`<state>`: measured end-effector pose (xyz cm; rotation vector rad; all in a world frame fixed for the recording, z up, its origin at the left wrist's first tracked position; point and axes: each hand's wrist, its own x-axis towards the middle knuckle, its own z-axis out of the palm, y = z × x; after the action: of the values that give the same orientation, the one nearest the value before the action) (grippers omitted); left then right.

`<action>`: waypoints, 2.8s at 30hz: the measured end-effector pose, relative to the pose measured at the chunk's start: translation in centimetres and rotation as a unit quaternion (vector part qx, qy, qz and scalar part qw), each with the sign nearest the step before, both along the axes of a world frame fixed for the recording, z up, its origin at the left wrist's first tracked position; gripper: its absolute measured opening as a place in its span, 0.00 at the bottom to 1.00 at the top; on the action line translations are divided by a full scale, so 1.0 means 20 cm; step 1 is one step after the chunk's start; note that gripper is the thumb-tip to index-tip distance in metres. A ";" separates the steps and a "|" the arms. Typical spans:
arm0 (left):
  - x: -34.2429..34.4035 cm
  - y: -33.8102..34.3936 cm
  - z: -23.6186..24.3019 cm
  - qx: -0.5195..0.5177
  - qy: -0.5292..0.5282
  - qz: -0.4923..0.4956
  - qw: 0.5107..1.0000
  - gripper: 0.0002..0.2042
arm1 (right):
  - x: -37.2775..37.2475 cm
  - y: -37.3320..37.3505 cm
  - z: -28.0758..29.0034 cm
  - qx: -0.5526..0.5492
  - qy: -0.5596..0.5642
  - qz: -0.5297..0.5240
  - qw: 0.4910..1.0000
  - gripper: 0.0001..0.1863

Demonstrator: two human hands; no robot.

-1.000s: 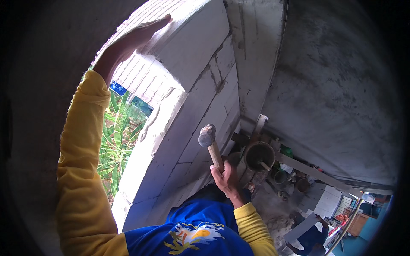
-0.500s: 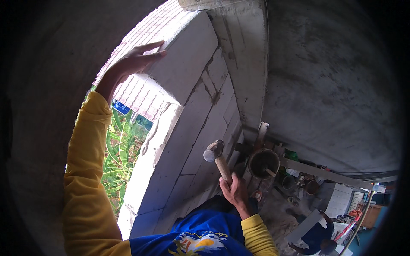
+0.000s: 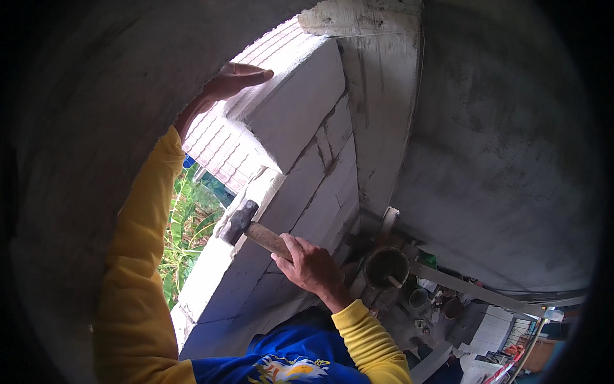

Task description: The person scoops cement from a bucket using a trowel and applies it to a wall and ceiling edge. They smooth the surface and later place a white foam block into a gap, tapping it with a hammer to fit.

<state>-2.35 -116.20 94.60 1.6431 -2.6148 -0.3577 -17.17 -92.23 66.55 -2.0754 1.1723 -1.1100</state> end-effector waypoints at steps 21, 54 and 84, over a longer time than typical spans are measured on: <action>-0.25 -1.72 -0.37 0.214 0.464 0.060 0.858 0.37 | -0.39 0.38 -0.26 0.173 -0.066 -0.145 0.972 0.23; -0.26 -0.57 -0.16 -0.039 -0.034 0.021 0.998 0.51 | -0.06 -0.39 0.20 -0.067 0.090 0.020 0.993 0.27; -0.24 -0.68 -0.23 -0.074 -0.035 -0.001 0.997 0.52 | -0.02 -0.42 0.14 -0.050 0.016 -0.041 0.998 0.28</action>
<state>-7.24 -129.75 90.01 1.6335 -2.6213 -0.1054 -17.59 -100.64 69.40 -2.1441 1.2504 -1.2007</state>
